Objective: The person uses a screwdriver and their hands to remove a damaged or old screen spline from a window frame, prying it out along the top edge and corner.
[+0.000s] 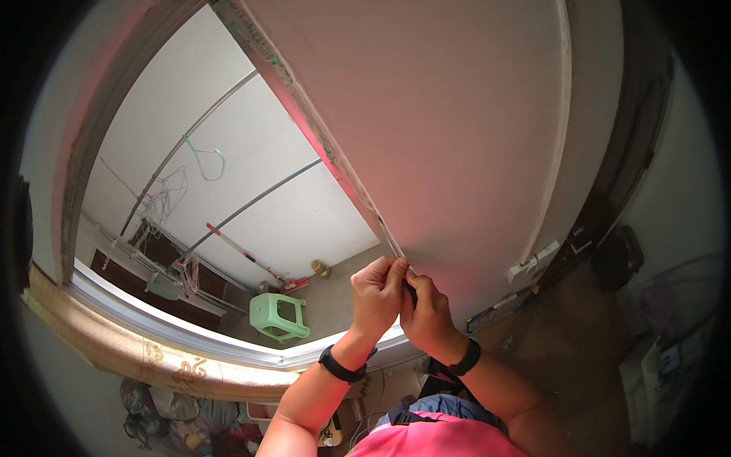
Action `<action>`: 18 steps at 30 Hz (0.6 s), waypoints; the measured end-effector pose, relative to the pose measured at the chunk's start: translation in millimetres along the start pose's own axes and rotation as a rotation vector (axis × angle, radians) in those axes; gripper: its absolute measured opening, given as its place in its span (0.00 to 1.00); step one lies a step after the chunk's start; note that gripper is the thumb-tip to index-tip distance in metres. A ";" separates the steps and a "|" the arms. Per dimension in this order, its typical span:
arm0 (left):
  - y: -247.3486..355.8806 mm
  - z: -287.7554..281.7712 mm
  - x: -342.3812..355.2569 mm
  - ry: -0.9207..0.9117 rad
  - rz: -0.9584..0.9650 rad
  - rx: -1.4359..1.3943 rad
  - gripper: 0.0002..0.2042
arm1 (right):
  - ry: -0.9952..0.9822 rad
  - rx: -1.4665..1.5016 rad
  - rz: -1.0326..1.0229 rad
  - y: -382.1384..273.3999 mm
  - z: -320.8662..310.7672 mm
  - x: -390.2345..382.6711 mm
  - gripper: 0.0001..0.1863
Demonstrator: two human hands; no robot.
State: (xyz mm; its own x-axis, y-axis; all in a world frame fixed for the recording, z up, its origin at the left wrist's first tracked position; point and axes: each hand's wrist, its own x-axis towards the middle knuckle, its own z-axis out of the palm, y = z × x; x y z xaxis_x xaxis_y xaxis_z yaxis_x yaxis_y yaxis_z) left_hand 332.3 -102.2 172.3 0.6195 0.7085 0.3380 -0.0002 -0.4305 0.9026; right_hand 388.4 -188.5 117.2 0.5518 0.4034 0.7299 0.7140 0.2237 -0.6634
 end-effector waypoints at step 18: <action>27.1 -8.8 17.4 0.027 0.073 -0.017 0.10 | 0.049 -0.003 -0.100 -19.1 1.6 35.9 0.13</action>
State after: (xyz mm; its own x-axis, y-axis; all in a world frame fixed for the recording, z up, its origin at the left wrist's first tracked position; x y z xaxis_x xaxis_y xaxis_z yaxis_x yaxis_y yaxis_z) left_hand 336.1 -96.6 204.9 0.5962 0.6905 0.4095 -0.0577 -0.4719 0.8797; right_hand 393.8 -176.8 155.9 0.4977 0.3353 0.7999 0.7682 0.2577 -0.5860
